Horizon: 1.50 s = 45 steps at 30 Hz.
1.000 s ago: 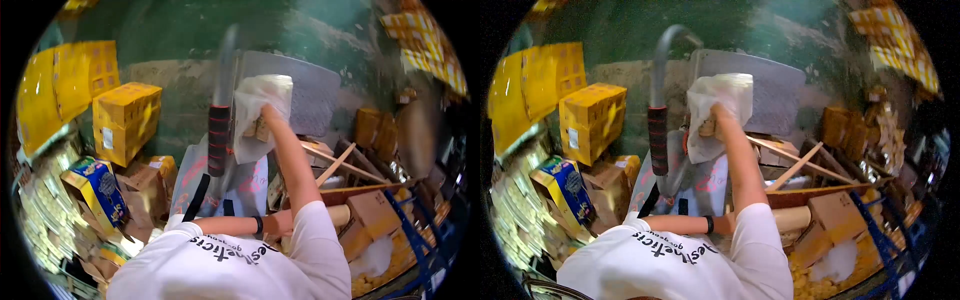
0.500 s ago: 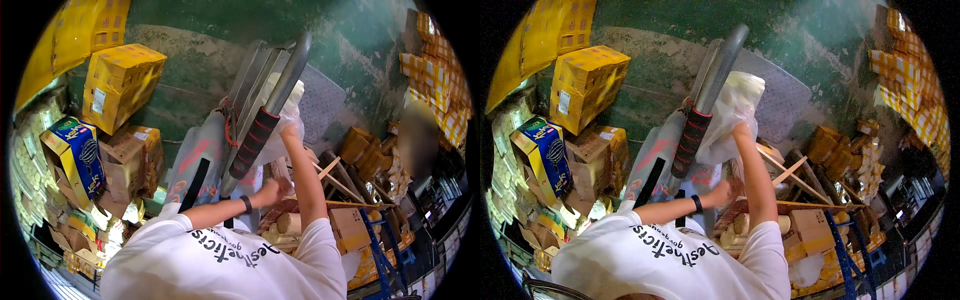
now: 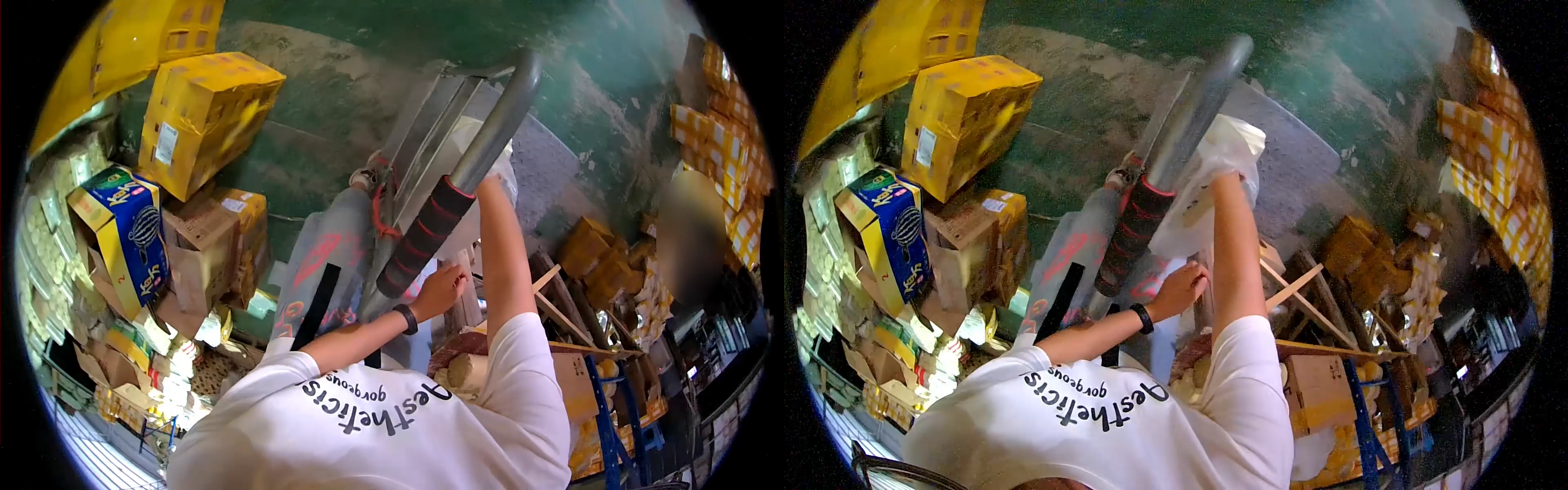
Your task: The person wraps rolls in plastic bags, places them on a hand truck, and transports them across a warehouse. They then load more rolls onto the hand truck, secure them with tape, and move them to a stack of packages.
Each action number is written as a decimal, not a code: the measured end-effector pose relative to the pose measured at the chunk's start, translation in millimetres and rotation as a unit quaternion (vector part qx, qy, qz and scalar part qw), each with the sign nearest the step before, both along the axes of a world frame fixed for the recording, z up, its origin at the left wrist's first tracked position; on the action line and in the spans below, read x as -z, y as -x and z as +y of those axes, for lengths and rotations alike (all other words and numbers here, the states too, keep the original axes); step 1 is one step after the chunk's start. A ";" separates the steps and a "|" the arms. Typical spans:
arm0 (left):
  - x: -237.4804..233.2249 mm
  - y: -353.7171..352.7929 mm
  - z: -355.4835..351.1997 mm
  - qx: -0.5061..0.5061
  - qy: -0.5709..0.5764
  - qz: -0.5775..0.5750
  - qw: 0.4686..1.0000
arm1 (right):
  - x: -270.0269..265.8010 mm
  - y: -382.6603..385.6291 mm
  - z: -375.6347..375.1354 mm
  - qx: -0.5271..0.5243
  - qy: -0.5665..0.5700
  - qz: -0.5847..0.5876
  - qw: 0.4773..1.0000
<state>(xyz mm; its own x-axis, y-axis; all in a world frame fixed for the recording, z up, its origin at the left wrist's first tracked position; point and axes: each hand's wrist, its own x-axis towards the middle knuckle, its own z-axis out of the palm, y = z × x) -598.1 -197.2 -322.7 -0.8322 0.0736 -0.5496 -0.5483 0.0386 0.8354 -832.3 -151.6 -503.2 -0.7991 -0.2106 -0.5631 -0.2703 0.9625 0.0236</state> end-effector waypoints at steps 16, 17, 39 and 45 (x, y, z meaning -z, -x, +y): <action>-13.3 3.3 -17.2 0.063 0.005 -0.050 0.997 | -26.0 -10.5 67.4 0.017 0.024 -0.265 0.964; -13.2 2.1 -13.7 0.059 0.002 -0.057 0.997 | -30.7 -19.5 71.4 0.019 0.024 -0.281 0.959; -182.8 57.7 -36.5 0.009 -0.475 -0.323 0.819 | -482.7 -309.1 0.5 0.360 0.257 0.269 0.856; -200.5 71.2 63.8 0.421 -0.208 0.081 0.879 | -507.9 -402.0 -12.3 0.568 0.272 0.262 0.732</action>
<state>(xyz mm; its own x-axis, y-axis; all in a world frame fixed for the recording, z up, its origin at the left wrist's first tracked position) -669.3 -133.4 -122.1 -0.4506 0.8679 -0.2090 -0.3445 0.0470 0.9376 -430.3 -163.9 4.7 -0.7091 0.6770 -0.1971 0.6197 0.4651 -0.6322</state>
